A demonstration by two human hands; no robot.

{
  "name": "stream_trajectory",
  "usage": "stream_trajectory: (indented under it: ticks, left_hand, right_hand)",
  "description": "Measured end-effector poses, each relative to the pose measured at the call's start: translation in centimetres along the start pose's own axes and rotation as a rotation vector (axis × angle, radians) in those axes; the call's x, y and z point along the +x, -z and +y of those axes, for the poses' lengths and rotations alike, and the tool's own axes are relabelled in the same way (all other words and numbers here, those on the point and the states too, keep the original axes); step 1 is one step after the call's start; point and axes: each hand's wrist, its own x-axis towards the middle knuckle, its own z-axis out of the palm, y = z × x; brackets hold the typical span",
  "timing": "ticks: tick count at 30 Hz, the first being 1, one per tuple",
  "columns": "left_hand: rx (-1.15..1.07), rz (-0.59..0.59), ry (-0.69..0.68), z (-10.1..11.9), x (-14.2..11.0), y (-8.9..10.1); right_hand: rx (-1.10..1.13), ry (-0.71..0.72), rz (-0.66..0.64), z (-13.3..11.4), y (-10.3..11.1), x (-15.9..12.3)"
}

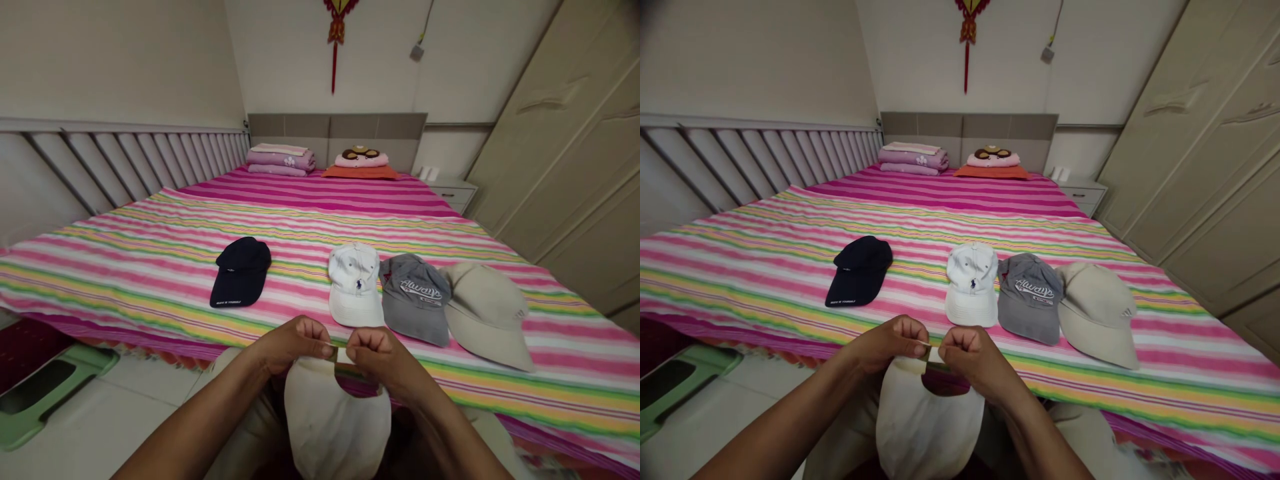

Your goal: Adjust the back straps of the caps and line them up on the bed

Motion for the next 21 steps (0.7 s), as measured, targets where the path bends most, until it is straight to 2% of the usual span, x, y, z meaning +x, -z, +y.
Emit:
stream_trajectory:
  ticks: [3,5,8,12,17,21]
  left_hand:
    - [-0.062,-0.003,-0.054,-0.4,0.1,0.0]
    - [-0.123,-0.013,-0.078,-0.4,0.2,0.4]
    - [-0.231,0.009,-0.145,-0.2,0.6,1.5]
    - [-0.319,0.033,-0.165,0.6,0.9,3.2]
    - [-0.355,-0.013,-0.155,0.7,0.7,4.6]
    - [-0.488,-0.040,-0.280,-1.6,0.3,5.6]
  right_hand:
    - [0.056,-0.015,-0.023,0.1,0.2,0.1]
    - [0.145,-0.040,-0.082,0.5,0.7,0.3]
    - [0.279,-0.102,-0.191,1.5,2.1,0.7]
    - [0.392,-0.126,-0.238,3.0,3.5,1.2]
    - [0.567,-0.020,-0.143,3.1,3.3,1.6]
    - [0.630,0.031,-0.048,2.7,3.0,2.0]
